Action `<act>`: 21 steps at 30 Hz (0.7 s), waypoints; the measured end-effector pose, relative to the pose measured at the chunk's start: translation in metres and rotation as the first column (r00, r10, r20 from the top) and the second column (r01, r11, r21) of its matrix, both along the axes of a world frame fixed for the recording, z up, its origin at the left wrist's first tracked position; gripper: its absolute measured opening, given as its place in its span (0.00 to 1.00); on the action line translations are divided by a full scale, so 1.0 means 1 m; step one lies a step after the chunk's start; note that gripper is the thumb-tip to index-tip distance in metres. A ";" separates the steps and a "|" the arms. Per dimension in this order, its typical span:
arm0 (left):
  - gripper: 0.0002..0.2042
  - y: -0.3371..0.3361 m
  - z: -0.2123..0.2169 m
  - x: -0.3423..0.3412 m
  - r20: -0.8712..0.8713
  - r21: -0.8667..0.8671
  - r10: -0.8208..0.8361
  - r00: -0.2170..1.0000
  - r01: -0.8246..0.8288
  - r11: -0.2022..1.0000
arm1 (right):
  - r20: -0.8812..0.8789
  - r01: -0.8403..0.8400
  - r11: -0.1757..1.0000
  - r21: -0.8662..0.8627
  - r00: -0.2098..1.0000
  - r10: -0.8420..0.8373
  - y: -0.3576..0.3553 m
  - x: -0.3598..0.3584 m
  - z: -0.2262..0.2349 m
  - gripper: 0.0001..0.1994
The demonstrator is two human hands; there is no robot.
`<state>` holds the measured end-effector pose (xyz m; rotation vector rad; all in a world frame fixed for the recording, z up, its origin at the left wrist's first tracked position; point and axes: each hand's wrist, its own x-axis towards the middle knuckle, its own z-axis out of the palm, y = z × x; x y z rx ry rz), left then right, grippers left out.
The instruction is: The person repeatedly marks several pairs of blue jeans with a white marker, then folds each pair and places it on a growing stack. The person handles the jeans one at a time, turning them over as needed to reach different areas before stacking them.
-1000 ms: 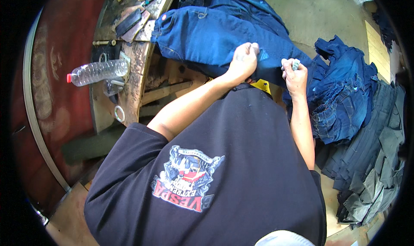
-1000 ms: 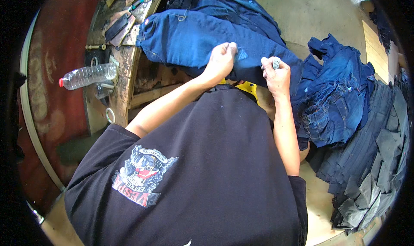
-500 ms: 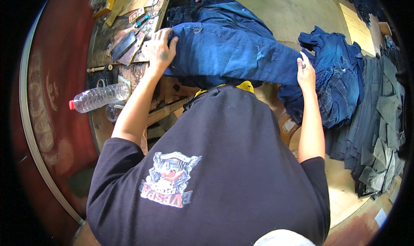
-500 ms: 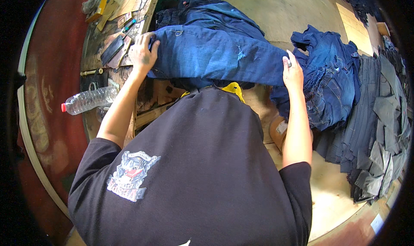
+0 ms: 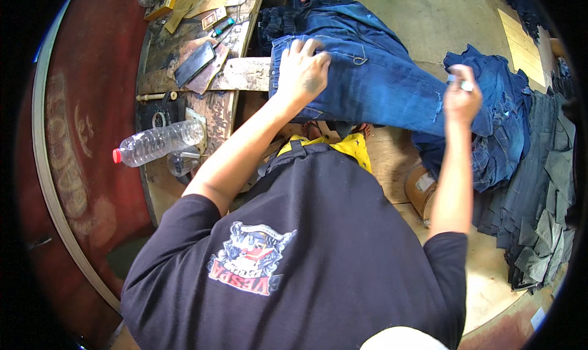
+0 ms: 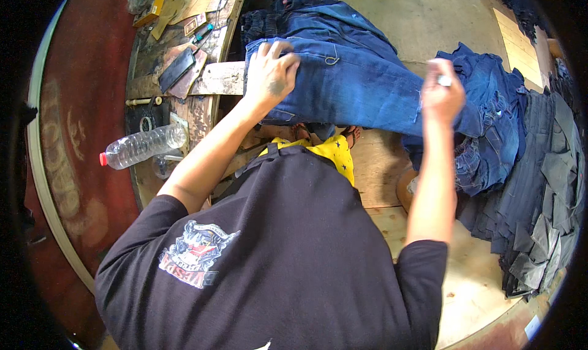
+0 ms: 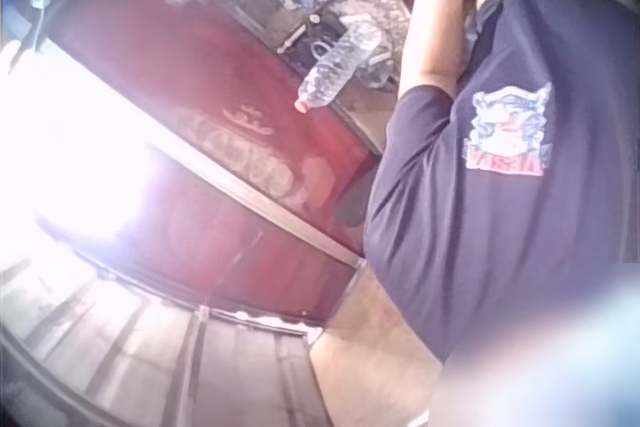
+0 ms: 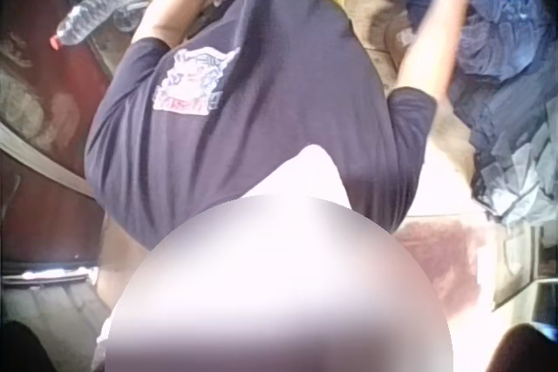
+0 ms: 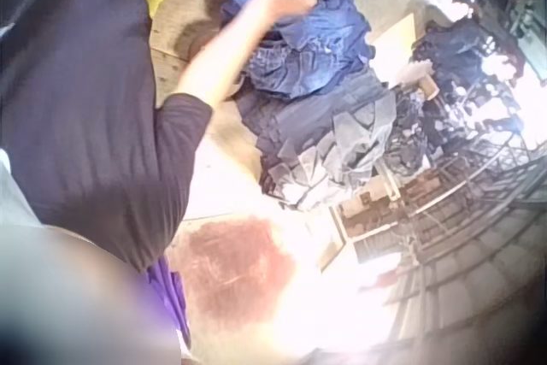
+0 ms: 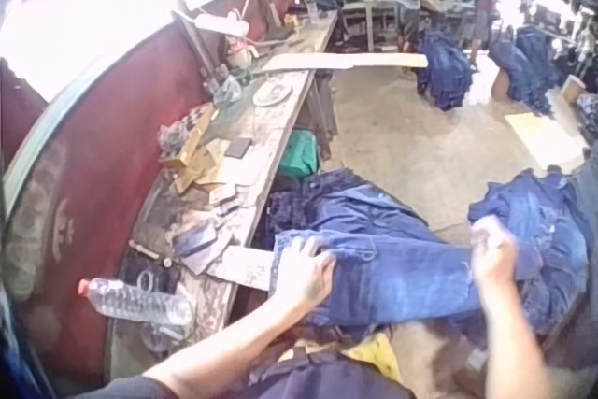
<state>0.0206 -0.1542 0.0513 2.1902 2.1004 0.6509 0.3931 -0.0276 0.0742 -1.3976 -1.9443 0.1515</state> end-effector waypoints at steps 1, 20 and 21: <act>0.09 0.019 0.004 0.004 0.079 0.142 -0.065 0.995 0.054 0.988 | -0.035 -0.100 0.993 0.054 0.994 0.102 -0.023 -0.044 -0.001 0.16; 0.17 0.143 -0.041 -0.026 0.528 -0.320 -0.362 0.768 0.575 0.753 | -0.177 -0.207 0.975 -0.076 0.965 0.191 -0.076 -0.212 -0.074 0.07; 0.17 0.142 -0.043 -0.026 0.524 -0.314 -0.346 0.778 0.554 0.771 | -0.175 -0.209 0.978 -0.024 0.964 0.202 -0.073 -0.214 -0.077 0.07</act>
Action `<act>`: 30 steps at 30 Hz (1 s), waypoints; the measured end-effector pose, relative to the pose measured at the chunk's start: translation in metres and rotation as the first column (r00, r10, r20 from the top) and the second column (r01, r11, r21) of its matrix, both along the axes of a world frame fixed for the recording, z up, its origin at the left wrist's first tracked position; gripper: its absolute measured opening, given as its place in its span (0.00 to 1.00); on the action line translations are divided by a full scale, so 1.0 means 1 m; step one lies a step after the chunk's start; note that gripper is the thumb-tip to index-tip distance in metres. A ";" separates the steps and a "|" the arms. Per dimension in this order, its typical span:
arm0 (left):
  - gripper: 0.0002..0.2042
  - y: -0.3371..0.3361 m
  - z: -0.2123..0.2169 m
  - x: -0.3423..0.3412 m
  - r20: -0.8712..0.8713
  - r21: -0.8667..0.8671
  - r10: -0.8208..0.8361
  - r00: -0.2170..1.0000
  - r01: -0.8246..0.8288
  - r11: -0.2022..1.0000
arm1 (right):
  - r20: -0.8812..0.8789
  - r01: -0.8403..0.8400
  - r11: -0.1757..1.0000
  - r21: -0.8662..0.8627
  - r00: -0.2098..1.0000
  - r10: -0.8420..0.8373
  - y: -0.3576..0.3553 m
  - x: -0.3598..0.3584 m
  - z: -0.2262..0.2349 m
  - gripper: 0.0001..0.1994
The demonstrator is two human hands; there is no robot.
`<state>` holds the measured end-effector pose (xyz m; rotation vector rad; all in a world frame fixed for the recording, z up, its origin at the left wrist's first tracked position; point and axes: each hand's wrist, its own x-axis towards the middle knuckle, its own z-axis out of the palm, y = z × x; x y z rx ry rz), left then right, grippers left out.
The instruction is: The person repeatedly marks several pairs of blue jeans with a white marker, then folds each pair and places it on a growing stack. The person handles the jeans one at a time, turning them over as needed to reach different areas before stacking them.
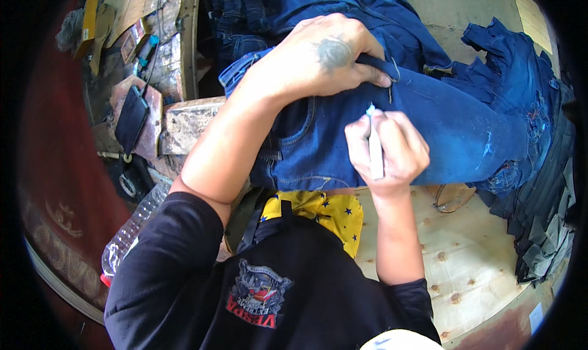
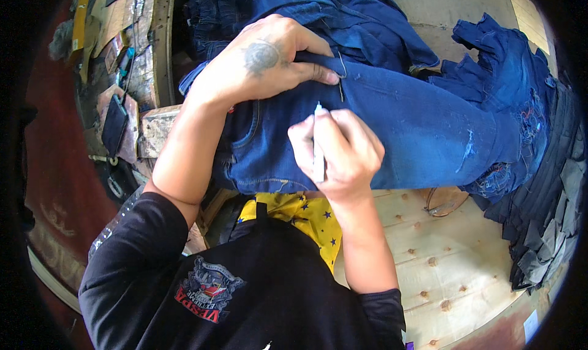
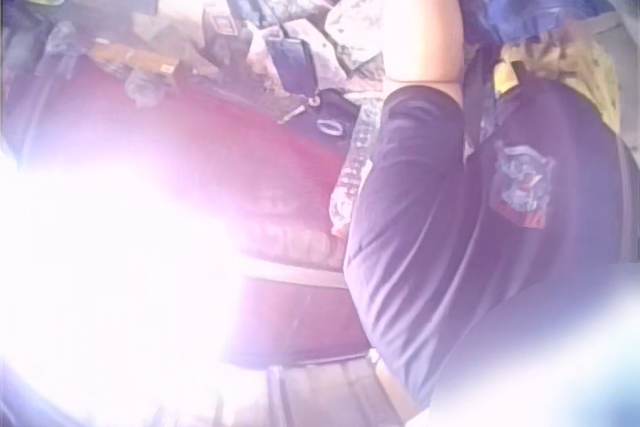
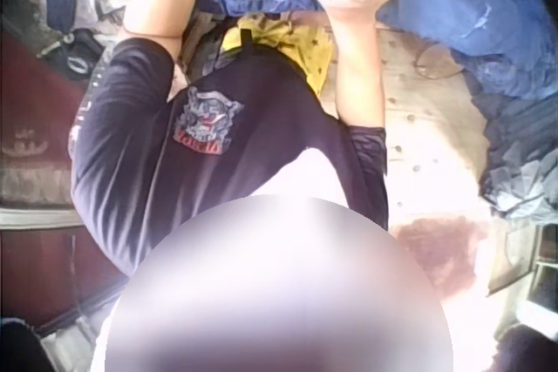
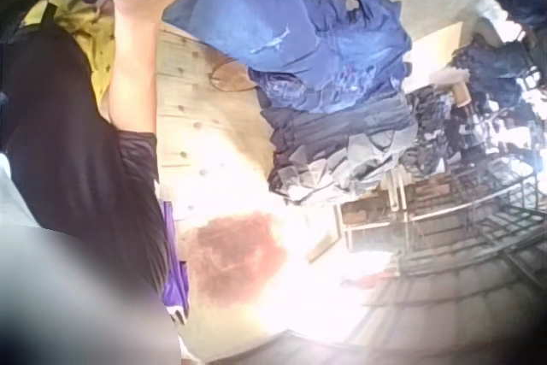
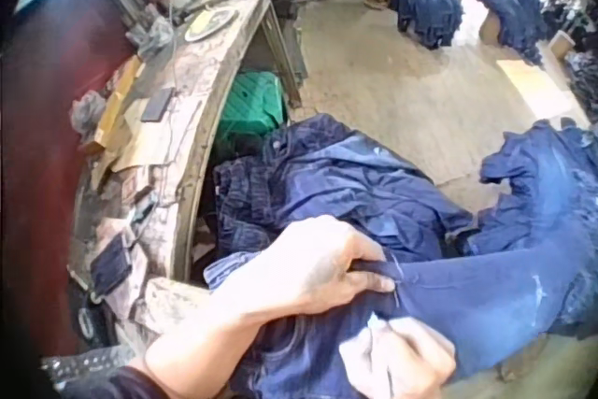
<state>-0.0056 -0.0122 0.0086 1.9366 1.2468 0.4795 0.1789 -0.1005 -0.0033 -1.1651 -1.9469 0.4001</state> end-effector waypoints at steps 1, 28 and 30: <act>0.16 0.000 -0.002 -0.001 -0.036 -0.017 0.033 0.999 -0.033 0.999 | -0.020 0.007 0.999 0.052 1.000 -0.006 0.002 -0.002 -0.003 0.07; 0.11 0.000 -0.006 0.001 0.004 0.021 0.058 0.998 -0.058 0.998 | 0.027 0.073 0.996 -0.047 0.997 -0.072 0.003 -0.003 -0.009 0.07; 0.12 0.001 -0.001 0.000 -0.001 0.003 0.033 0.999 -0.033 0.999 | -0.055 0.019 0.998 -0.065 0.998 -0.023 0.003 -0.003 -0.009 0.07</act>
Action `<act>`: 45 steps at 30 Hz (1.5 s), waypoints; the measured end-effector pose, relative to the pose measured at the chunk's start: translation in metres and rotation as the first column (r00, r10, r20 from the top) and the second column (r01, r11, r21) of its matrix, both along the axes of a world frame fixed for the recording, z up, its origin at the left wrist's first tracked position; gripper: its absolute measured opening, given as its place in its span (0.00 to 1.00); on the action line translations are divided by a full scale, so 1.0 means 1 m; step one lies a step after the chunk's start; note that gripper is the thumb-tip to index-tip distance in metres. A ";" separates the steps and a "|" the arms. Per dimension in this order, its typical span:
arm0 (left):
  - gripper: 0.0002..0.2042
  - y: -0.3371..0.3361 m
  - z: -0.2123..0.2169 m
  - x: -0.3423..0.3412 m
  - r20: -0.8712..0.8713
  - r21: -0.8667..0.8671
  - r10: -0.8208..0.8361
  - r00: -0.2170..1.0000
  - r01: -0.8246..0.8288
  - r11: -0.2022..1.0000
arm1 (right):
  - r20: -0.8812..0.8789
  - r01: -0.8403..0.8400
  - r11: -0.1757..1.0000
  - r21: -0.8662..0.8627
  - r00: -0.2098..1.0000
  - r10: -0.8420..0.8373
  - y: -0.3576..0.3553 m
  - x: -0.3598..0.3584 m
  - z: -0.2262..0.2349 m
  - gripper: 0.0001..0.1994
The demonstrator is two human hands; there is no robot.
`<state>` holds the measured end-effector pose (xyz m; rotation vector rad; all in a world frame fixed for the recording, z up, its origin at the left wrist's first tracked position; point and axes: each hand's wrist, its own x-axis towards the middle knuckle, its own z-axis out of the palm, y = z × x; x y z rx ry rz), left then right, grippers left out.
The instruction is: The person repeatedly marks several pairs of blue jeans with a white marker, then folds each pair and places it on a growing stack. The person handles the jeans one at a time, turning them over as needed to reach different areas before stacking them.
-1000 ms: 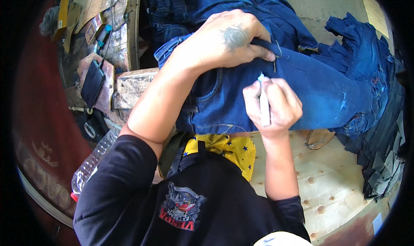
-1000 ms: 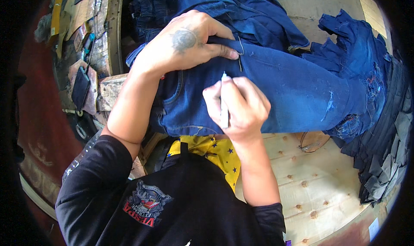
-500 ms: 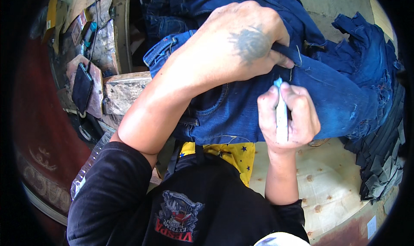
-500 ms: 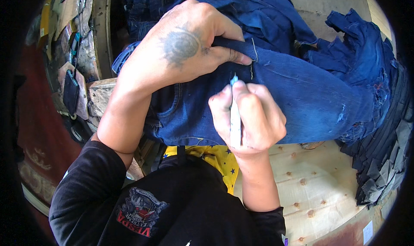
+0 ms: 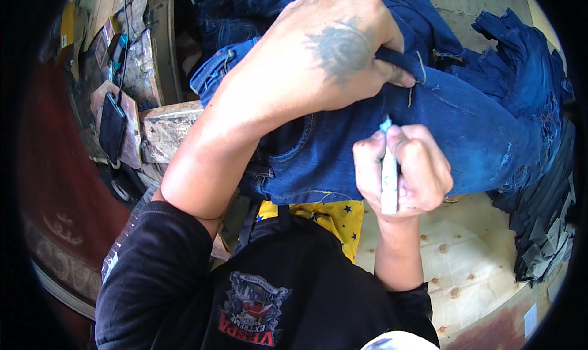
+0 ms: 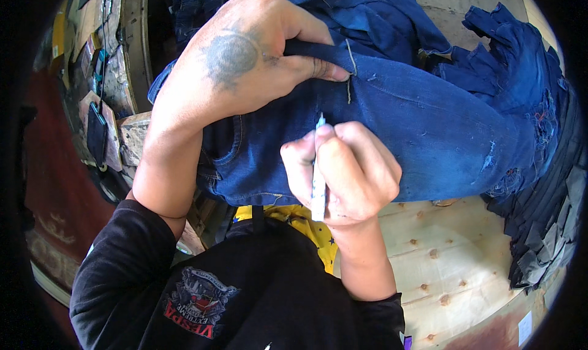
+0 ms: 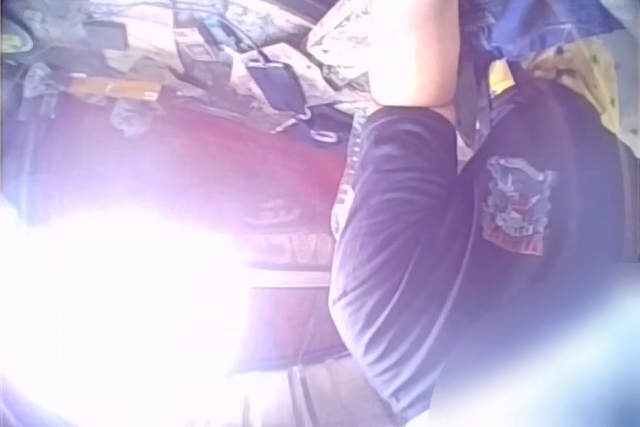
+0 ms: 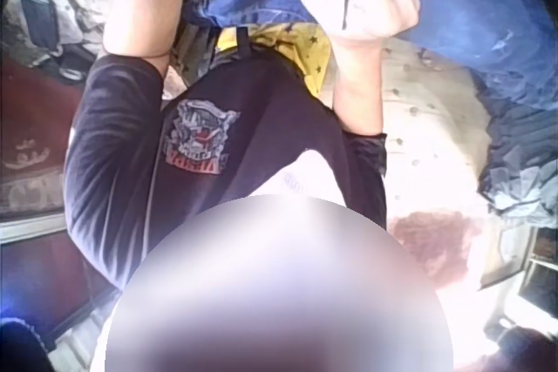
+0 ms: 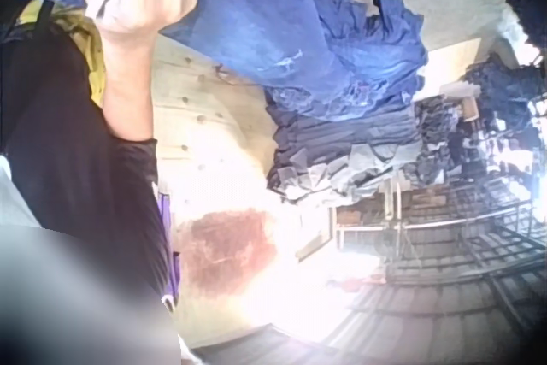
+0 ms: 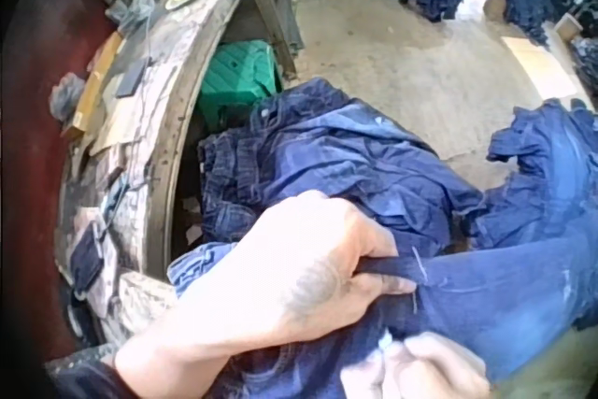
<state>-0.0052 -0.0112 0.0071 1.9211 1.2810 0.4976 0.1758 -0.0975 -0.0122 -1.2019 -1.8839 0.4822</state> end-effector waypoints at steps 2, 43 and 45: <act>0.13 0.002 0.006 -0.001 -0.001 -0.030 -0.009 1.000 0.009 1.000 | -0.100 0.017 0.999 0.045 0.995 -0.012 0.000 0.000 0.001 0.07; 0.12 0.002 0.026 0.005 0.021 -0.153 0.062 0.998 -0.058 0.986 | -0.068 0.105 0.994 0.018 0.992 -0.103 0.001 0.000 0.004 0.06; 0.12 0.003 0.026 0.004 0.016 -0.168 0.049 0.999 -0.046 0.985 | 0.024 0.137 0.991 -0.003 0.990 -0.137 0.001 0.001 0.003 0.06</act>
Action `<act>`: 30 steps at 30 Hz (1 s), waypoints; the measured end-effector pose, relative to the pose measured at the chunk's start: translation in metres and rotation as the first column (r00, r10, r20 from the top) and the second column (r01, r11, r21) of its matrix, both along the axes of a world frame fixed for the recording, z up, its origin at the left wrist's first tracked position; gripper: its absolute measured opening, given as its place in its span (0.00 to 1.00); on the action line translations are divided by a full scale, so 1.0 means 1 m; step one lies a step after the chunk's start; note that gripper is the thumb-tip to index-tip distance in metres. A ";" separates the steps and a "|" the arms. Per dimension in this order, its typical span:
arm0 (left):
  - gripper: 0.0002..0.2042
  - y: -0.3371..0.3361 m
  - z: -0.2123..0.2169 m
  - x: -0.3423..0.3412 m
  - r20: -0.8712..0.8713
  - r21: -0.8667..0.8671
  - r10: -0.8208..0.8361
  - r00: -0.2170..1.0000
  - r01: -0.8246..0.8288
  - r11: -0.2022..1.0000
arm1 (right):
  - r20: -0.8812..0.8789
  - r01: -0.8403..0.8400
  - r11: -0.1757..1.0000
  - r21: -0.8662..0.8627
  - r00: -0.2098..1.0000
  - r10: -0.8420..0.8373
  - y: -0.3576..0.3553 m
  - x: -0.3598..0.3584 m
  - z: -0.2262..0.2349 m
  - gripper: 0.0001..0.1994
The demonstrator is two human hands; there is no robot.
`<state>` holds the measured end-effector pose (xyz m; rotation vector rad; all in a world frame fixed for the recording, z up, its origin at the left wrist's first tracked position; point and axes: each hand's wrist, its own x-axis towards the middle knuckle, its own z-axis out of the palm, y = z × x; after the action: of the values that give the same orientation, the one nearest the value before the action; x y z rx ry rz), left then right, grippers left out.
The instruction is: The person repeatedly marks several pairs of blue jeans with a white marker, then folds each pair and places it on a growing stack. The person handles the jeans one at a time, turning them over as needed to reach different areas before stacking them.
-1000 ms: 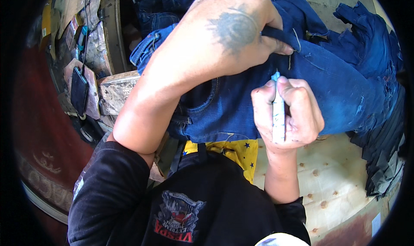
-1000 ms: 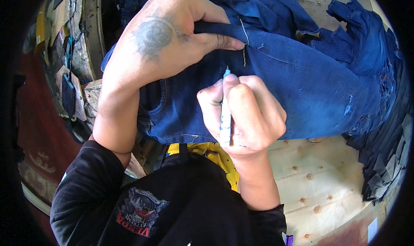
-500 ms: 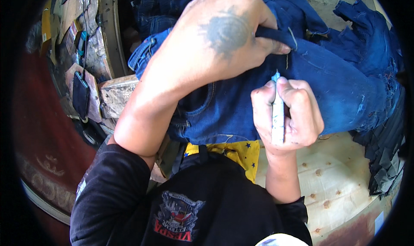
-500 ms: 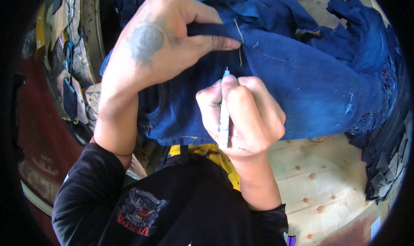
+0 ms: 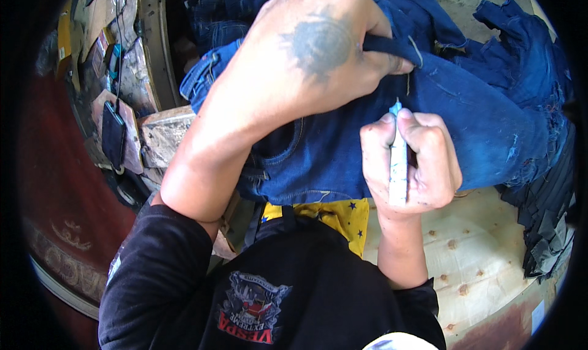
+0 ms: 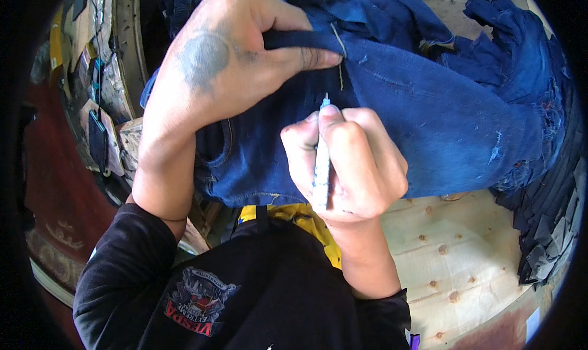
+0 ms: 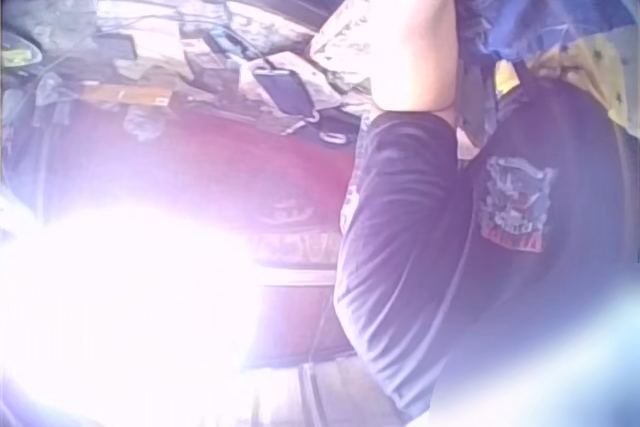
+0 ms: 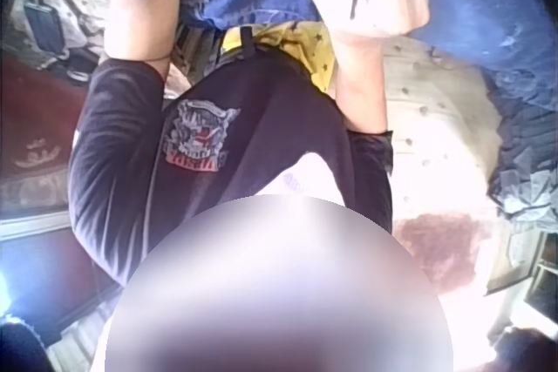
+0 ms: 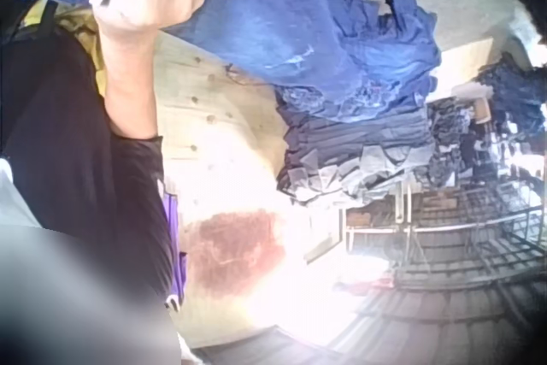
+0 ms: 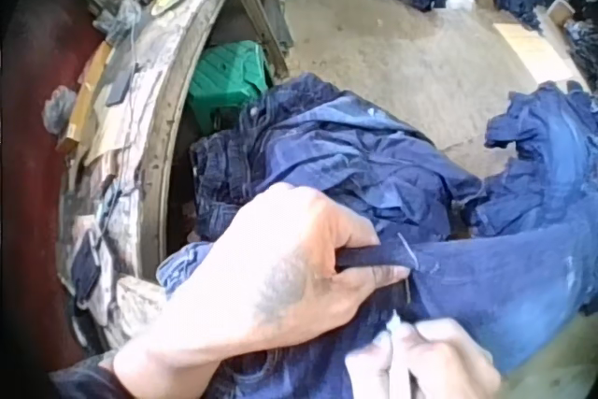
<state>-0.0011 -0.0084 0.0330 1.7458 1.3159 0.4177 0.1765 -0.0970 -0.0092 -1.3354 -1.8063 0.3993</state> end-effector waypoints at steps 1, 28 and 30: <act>0.12 0.000 0.000 0.000 0.003 -0.024 -0.004 1.000 0.004 1.000 | -0.028 -0.024 1.000 0.019 0.999 0.024 0.001 0.000 -0.001 0.06; 0.14 -0.005 -0.023 0.005 -0.105 0.113 0.095 0.990 -0.084 0.990 | -0.016 -0.021 0.999 -0.039 1.000 0.020 -0.004 0.007 -0.002 0.07; 0.22 -0.005 -0.026 0.003 -0.030 0.107 0.049 0.998 -0.045 0.993 | -0.096 -0.004 1.000 0.003 0.995 0.005 -0.010 0.012 0.000 0.06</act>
<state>0.0020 -0.0131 0.0072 1.8191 1.3825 0.4958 0.1888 -0.1069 -0.0092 -1.2890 -1.7298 0.4562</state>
